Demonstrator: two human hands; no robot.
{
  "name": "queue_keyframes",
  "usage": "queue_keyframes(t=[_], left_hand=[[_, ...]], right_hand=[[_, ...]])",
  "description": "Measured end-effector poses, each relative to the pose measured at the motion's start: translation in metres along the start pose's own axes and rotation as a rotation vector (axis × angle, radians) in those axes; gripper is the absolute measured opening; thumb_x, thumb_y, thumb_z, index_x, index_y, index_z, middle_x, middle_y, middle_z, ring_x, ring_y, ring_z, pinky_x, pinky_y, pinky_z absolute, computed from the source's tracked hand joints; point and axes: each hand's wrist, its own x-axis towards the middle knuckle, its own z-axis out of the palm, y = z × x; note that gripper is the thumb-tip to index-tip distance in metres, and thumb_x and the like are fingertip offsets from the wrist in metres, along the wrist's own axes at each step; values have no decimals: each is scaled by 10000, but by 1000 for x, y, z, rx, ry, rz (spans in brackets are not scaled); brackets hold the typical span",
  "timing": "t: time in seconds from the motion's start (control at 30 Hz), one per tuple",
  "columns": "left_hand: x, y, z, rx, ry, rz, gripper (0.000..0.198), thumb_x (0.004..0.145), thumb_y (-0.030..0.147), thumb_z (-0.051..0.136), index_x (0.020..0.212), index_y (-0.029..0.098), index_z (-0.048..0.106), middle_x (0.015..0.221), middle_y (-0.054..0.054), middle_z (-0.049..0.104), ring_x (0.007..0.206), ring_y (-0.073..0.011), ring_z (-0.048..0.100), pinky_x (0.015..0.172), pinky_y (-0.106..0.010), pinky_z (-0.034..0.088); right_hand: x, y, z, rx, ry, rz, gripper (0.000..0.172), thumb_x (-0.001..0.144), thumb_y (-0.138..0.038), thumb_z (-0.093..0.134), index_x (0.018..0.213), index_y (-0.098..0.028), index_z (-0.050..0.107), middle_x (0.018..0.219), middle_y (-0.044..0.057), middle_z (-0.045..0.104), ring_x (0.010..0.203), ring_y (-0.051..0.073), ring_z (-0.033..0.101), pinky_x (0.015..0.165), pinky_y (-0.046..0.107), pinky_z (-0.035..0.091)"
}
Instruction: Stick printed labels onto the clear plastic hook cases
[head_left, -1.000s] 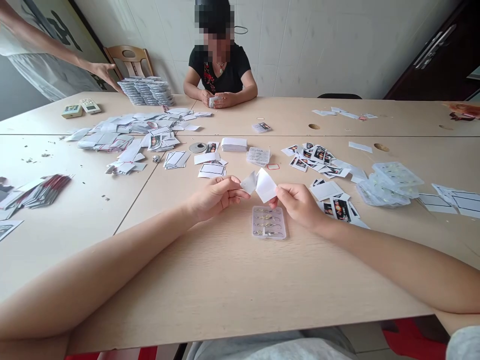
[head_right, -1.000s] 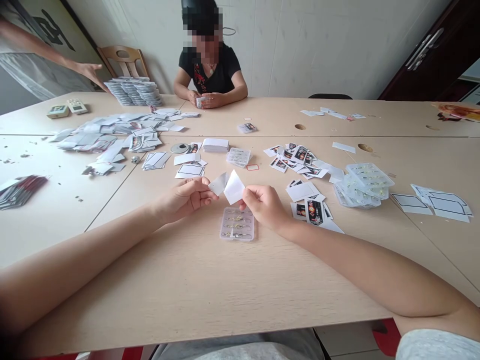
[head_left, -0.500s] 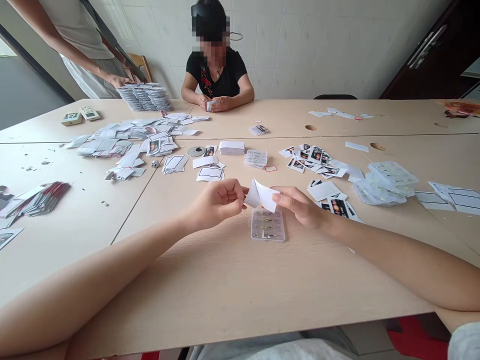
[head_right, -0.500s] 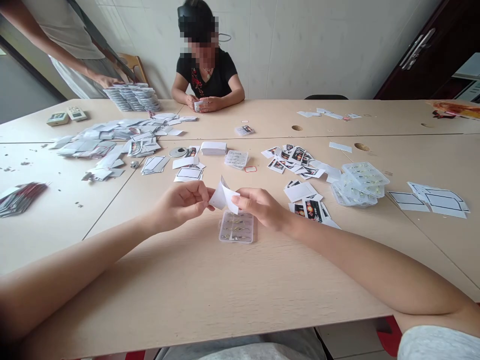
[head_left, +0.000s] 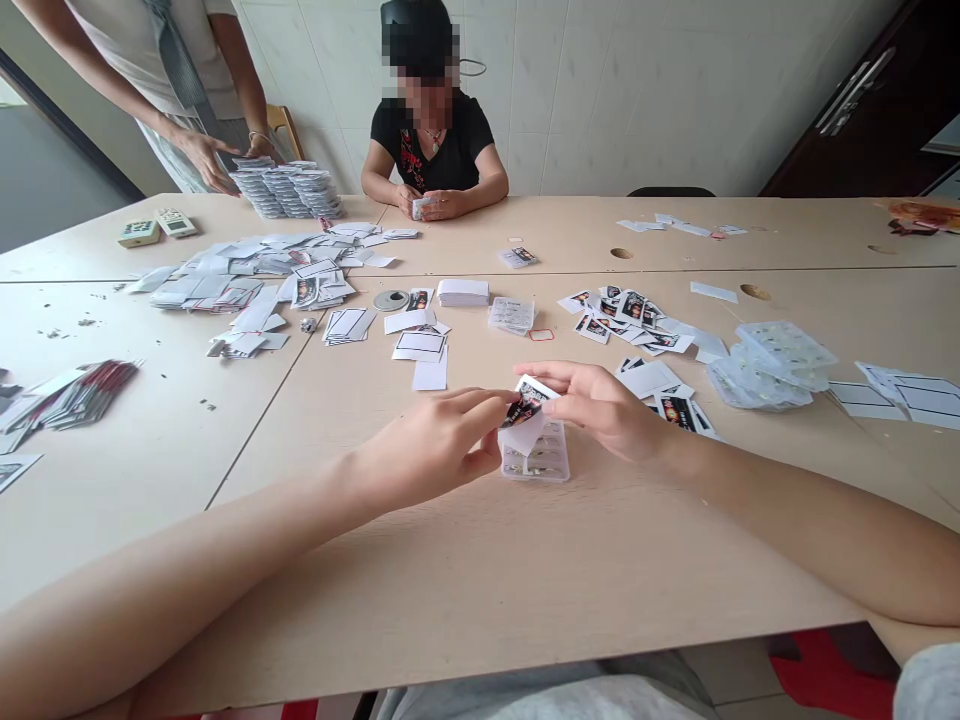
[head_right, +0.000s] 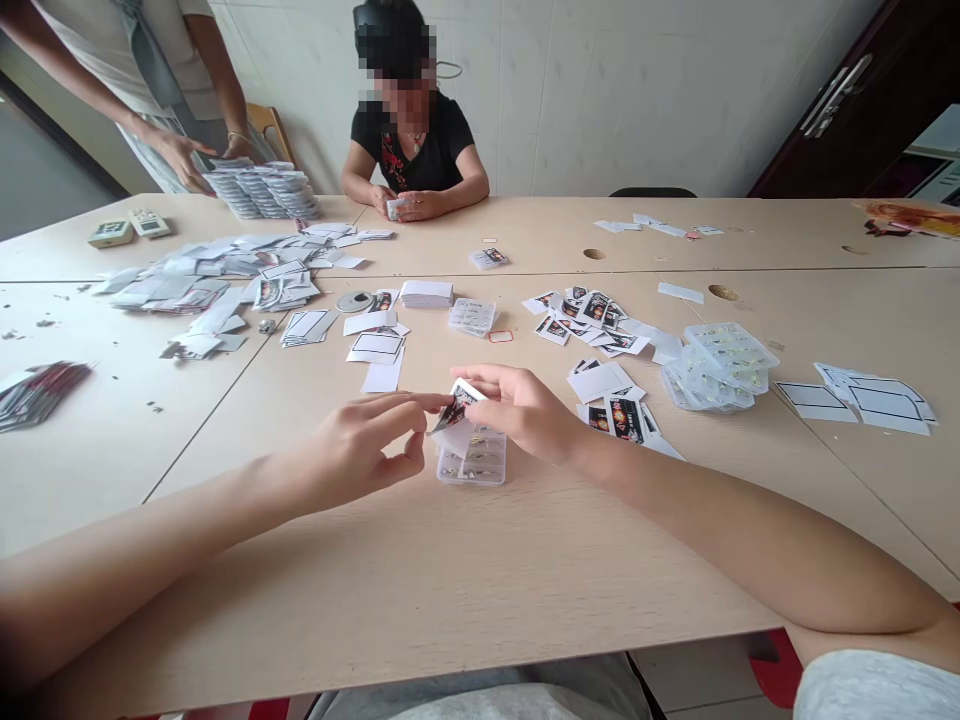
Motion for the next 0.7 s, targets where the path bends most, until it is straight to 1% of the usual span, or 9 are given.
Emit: queue_keyframes(t=[0.07, 0.13, 0.2, 0.27, 0.33, 0.43, 0.57, 0.7], left_hand=[[0, 1, -2, -31, 26, -25, 98, 763, 116, 487, 768, 200, 536, 1134, -69, 664, 922, -197, 657, 730, -285, 499], [2, 2, -5, -86, 48, -62, 93, 752, 122, 505, 774, 203, 544, 1135, -60, 666, 880, -183, 667, 679, -259, 496], [4, 3, -9, -147, 49, -78, 89, 745, 120, 514, 764, 203, 540, 1115, -54, 677, 868, -177, 672, 672, -250, 497], [6, 3, -12, -193, 33, -84, 81, 747, 121, 511, 744, 200, 523, 1112, -55, 680, 872, -177, 674, 663, -247, 498], [7, 4, -15, -224, 11, -92, 77, 752, 124, 508, 735, 199, 510, 1117, -62, 677, 888, -181, 673, 658, -248, 501], [8, 6, -16, -255, -12, -95, 78, 754, 122, 505, 741, 199, 514, 1116, -70, 676, 932, -191, 665, 703, -267, 513], [8, 7, -16, -269, -28, -73, 101, 741, 110, 499, 755, 204, 532, 1166, -68, 653, 958, -195, 656, 742, -286, 518], [6, 6, -14, -260, -39, -3, 124, 734, 99, 489, 766, 207, 543, 1181, -76, 640, 980, -201, 644, 768, -301, 509]], right_hand=[[0, 0, -1, 11, -22, -12, 562, 763, -156, 585, 1313, -194, 479, 1308, 94, 553, 1219, 233, 503, 977, 367, 420], [0, 1, -1, 19, -30, -1, 606, 741, -119, 587, 1329, -201, 465, 1300, 91, 562, 1165, 233, 548, 944, 369, 447], [0, 2, -2, 3, -6, 16, 613, 733, -111, 589, 1327, -206, 471, 1286, 87, 574, 1103, 224, 586, 911, 360, 464], [1, 2, -2, -22, 30, 31, 575, 746, -117, 573, 1309, -205, 497, 1222, 78, 618, 1049, 207, 606, 886, 349, 467], [2, 2, -2, -29, 64, 52, 520, 767, -129, 549, 1282, -201, 528, 1106, 66, 671, 987, 191, 622, 868, 347, 464], [3, 2, 0, 54, 96, 90, 445, 781, -152, 547, 1224, -178, 576, 985, 59, 698, 913, 176, 630, 848, 344, 462], [4, -1, 3, 178, 93, 113, 312, 776, -210, 600, 1080, -168, 657, 932, 56, 702, 856, 159, 625, 797, 305, 469], [3, -4, 3, 201, 67, 119, 186, 784, -273, 620, 910, -158, 694, 902, 58, 691, 836, 154, 614, 768, 283, 474]])
